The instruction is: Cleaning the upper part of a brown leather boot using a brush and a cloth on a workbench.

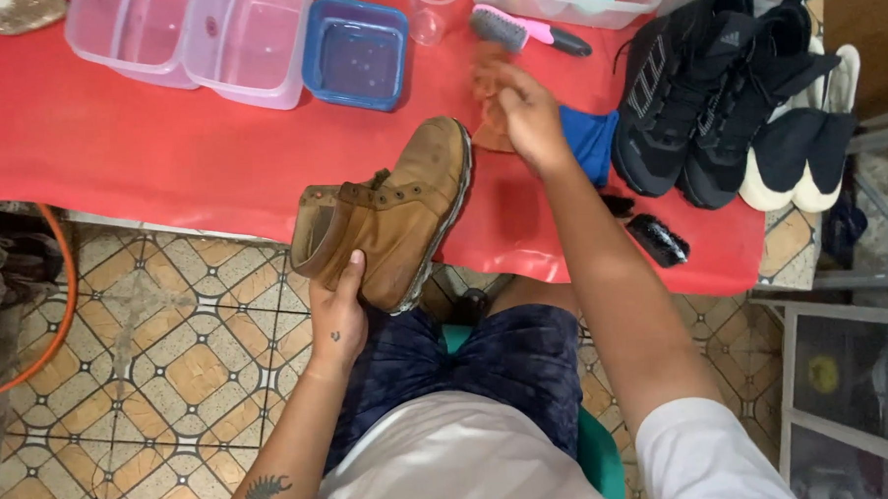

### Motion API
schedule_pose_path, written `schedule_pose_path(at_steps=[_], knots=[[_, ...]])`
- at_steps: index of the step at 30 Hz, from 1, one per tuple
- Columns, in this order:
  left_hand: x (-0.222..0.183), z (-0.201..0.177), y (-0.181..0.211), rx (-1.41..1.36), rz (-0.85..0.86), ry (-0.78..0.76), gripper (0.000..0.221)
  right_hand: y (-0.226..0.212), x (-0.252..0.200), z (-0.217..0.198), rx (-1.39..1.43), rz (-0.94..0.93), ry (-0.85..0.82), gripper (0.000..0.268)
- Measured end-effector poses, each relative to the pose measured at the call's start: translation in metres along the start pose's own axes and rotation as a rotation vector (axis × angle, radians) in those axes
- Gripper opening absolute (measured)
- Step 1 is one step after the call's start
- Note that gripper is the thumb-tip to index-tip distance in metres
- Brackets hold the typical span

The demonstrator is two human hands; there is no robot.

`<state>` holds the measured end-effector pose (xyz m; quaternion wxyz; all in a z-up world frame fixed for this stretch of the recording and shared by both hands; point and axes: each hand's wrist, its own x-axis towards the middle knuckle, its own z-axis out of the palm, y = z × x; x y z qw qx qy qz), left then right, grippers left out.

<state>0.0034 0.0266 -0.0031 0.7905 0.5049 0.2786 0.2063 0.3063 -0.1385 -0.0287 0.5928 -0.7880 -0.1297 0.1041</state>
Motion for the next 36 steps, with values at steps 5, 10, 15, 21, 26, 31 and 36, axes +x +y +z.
schedule_pose_path(at_steps=[5,10,15,21,26,31,36], knots=[[0.006,0.004,-0.012,-0.020,-0.013,0.117,0.048,0.000,-0.025,0.014,-0.104,-0.013,-0.227,0.041],[0.002,0.001,-0.022,0.031,-0.015,0.152,0.051,0.015,-0.059,0.020,-0.191,-0.029,-0.169,0.043],[0.003,0.005,-0.018,0.050,-0.025,0.095,0.052,0.007,-0.096,0.021,-0.174,0.017,-0.059,0.045],[0.004,0.006,-0.019,0.009,-0.040,0.060,0.050,-0.016,-0.129,0.026,-0.239,-0.045,-0.025,0.043],[0.002,0.010,-0.013,0.006,-0.028,0.049,0.045,-0.012,-0.150,0.031,-0.257,-0.092,0.011,0.041],[0.001,0.015,-0.016,0.010,0.004,0.078,0.045,0.003,-0.167,0.030,-0.301,-0.163,0.030,0.040],[-0.002,0.028,-0.005,-0.032,0.014,0.090,0.048,-0.010,-0.186,0.038,-0.328,-0.304,0.085,0.039]])
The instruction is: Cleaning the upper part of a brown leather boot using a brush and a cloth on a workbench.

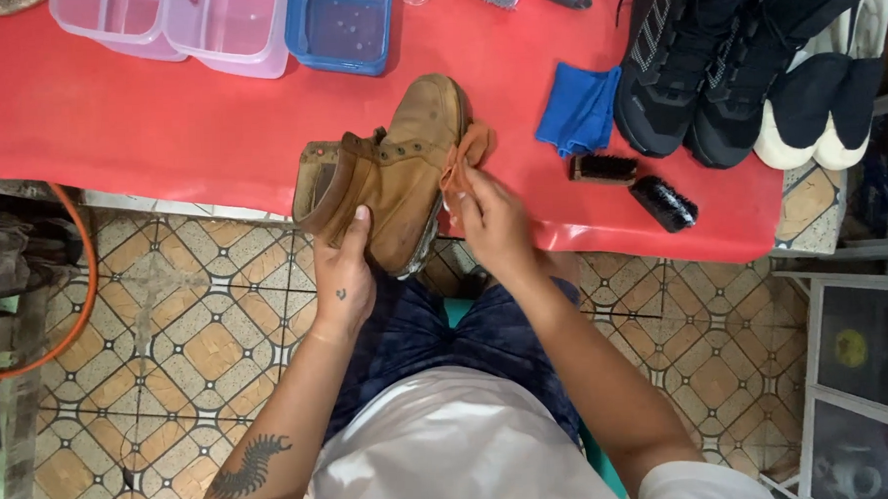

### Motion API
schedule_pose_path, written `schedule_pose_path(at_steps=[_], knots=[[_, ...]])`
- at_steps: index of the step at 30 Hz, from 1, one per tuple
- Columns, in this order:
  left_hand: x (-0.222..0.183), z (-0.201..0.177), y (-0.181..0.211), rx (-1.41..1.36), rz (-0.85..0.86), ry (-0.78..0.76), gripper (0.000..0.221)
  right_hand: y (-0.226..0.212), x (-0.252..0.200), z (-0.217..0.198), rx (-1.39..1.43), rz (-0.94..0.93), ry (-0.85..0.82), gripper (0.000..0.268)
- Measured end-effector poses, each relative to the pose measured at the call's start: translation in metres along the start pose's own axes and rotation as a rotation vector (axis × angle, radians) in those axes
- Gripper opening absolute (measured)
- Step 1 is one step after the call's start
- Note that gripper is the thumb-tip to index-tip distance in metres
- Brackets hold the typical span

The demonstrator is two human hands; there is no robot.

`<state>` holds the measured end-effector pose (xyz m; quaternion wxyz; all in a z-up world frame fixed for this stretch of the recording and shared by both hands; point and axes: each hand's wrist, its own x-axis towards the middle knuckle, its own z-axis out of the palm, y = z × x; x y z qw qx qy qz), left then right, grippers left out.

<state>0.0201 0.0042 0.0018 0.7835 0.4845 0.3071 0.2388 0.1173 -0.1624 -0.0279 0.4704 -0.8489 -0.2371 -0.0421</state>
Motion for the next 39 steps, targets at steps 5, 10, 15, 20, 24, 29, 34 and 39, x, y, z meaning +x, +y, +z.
schedule_pose_path(at_steps=[5,10,15,20,24,29,34,39], knots=[[0.011,0.010,-0.006,-0.001,0.008,-0.001,0.049,-0.001,-0.023,0.009,-0.024,-0.054,-0.043,0.037],[0.011,0.021,0.004,0.056,0.007,-0.012,0.049,-0.009,-0.040,0.016,-0.141,-0.142,-0.047,0.035],[0.011,0.032,0.009,0.009,-0.002,0.057,0.050,-0.029,-0.041,0.006,-0.262,-0.305,-0.021,0.032],[0.009,0.046,0.019,0.011,-0.015,0.068,0.051,-0.051,-0.042,-0.011,-0.258,-0.373,-0.036,0.028],[0.007,0.061,0.032,-0.018,-0.049,0.104,0.056,-0.060,-0.041,-0.020,-0.241,-0.375,-0.051,0.026],[0.021,0.052,0.022,-0.031,-0.047,0.094,0.051,-0.073,-0.025,-0.046,0.192,-0.120,-0.197,0.021],[0.025,0.055,0.038,-0.127,-0.059,0.137,0.053,-0.074,-0.013,-0.071,0.653,0.396,-0.055,0.016],[0.023,0.051,0.048,-0.185,-0.084,0.152,0.050,0.034,-0.011,-0.080,1.213,0.508,0.131,0.018]])
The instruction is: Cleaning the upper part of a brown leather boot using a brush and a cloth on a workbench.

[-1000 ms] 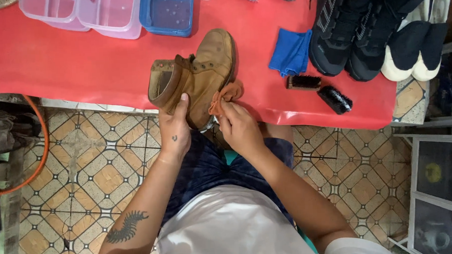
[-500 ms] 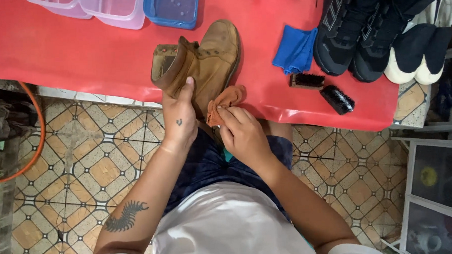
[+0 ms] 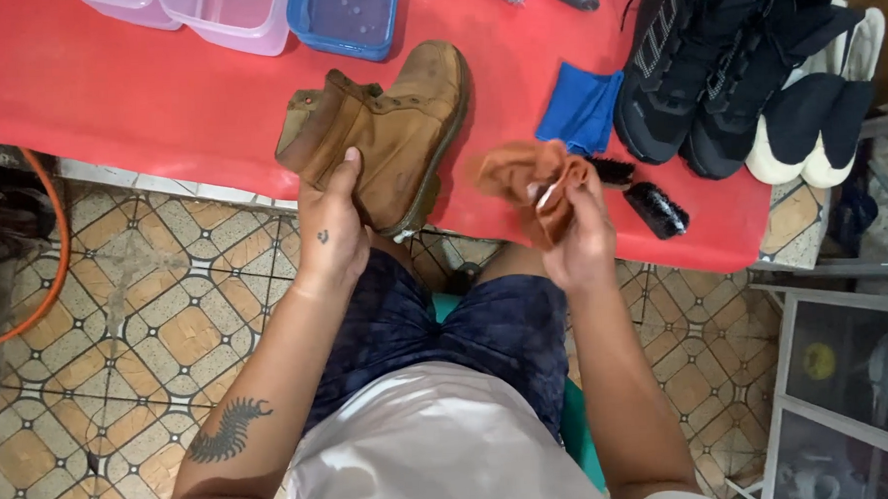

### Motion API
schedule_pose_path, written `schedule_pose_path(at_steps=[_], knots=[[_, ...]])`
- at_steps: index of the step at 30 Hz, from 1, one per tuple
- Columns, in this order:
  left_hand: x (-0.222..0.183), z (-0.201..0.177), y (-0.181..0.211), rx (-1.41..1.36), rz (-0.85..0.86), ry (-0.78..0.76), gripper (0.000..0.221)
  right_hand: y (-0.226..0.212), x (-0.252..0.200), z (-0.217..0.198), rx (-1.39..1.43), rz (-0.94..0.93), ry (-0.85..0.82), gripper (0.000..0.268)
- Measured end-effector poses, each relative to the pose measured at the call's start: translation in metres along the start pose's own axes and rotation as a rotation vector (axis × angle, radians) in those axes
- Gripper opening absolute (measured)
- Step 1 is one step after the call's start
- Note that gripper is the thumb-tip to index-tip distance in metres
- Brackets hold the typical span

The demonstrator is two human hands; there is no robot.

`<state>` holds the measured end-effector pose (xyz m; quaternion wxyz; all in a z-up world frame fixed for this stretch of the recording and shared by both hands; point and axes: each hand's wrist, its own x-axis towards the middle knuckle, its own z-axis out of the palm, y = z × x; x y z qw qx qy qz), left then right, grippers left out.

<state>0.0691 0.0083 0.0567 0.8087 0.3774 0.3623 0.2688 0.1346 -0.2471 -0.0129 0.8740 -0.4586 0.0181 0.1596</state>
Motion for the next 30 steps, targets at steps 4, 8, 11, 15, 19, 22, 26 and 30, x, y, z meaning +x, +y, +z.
schedule_pose_path(at_steps=[4,8,11,15,19,22,26,30], knots=[[0.000,-0.002,0.002,-0.038,-0.027,0.028,0.050,-0.006,0.009,0.023,0.013,-0.055,-0.037,0.030],[0.004,-0.004,0.000,-0.056,-0.030,0.031,0.051,-0.003,0.024,0.042,-0.081,-0.095,-0.051,0.020],[0.007,-0.007,-0.002,-0.055,-0.038,0.017,0.050,0.001,0.038,0.061,-0.089,-0.152,0.021,0.026],[0.015,-0.015,-0.010,-0.033,-0.041,-0.007,0.048,0.011,0.066,0.061,-0.094,-0.123,0.041,0.033],[0.011,-0.019,-0.006,-0.041,-0.046,0.009,0.051,0.009,0.104,0.060,-0.041,-0.073,-0.005,0.036],[0.004,-0.018,0.002,-0.033,-0.120,-0.076,0.054,0.013,0.141,0.054,0.088,0.068,-0.017,0.044],[0.002,-0.019,0.005,0.010,-0.112,-0.104,0.053,0.037,0.172,0.054,-0.149,0.111,0.049,0.034],[0.002,-0.018,0.004,0.004,-0.117,-0.105,0.049,0.048,0.169,0.068,-0.450,0.039,0.112,0.030]])
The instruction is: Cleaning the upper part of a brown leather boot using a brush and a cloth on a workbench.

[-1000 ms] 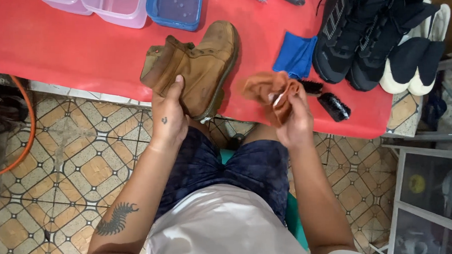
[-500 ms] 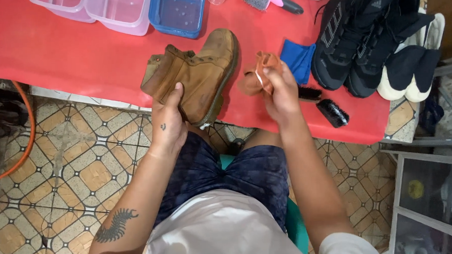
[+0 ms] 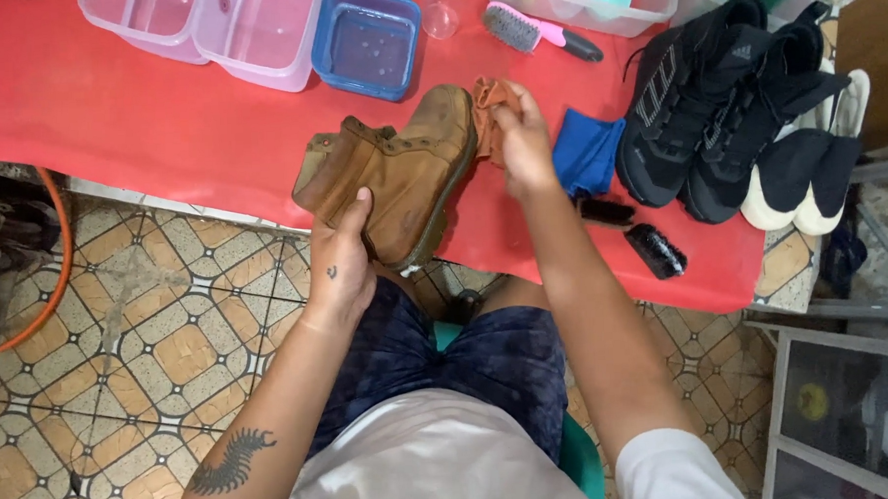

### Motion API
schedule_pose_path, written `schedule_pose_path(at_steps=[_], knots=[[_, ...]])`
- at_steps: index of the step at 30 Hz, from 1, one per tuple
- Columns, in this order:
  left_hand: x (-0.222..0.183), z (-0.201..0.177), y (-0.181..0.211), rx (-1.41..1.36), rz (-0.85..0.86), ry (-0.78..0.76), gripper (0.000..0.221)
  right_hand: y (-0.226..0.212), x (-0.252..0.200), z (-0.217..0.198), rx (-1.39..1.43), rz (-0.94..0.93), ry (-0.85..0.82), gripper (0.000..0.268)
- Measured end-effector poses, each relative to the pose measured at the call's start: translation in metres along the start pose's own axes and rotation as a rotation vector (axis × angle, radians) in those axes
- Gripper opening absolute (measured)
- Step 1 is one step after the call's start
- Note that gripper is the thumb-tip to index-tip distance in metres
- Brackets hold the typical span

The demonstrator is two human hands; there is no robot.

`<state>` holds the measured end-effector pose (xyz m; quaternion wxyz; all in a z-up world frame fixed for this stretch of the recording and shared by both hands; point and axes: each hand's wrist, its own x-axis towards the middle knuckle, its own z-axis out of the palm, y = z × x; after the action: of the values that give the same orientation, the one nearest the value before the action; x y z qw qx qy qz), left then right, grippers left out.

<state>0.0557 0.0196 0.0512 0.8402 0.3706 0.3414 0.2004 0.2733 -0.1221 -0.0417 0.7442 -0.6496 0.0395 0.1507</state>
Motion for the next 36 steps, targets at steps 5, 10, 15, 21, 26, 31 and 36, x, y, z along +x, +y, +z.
schedule_pose_path(at_steps=[5,10,15,21,26,31,36], knots=[[0.003,-0.003,-0.002,-0.004,0.010,0.000,0.053,-0.016,-0.017,0.011,-0.008,0.028,-0.064,0.045],[0.000,0.000,-0.003,0.025,-0.008,0.003,0.056,-0.029,-0.017,0.009,-0.111,0.066,-0.141,0.047],[0.001,-0.005,-0.006,0.010,0.007,-0.024,0.052,-0.026,-0.011,0.011,-0.330,0.027,0.034,0.025],[0.014,0.000,-0.019,0.014,0.062,0.114,0.051,0.008,0.005,-0.006,-0.798,-0.160,0.049,0.025],[0.010,0.004,-0.019,-0.006,0.047,0.132,0.053,0.013,-0.015,-0.011,-0.827,-0.248,0.036,0.023],[0.002,0.013,-0.014,-0.015,0.011,0.162,0.062,-0.008,-0.080,0.006,-0.815,-0.262,0.065,0.024],[0.012,0.016,-0.028,-0.012,0.045,0.143,0.070,-0.012,-0.114,0.000,-0.747,-0.277,0.075,0.020]])
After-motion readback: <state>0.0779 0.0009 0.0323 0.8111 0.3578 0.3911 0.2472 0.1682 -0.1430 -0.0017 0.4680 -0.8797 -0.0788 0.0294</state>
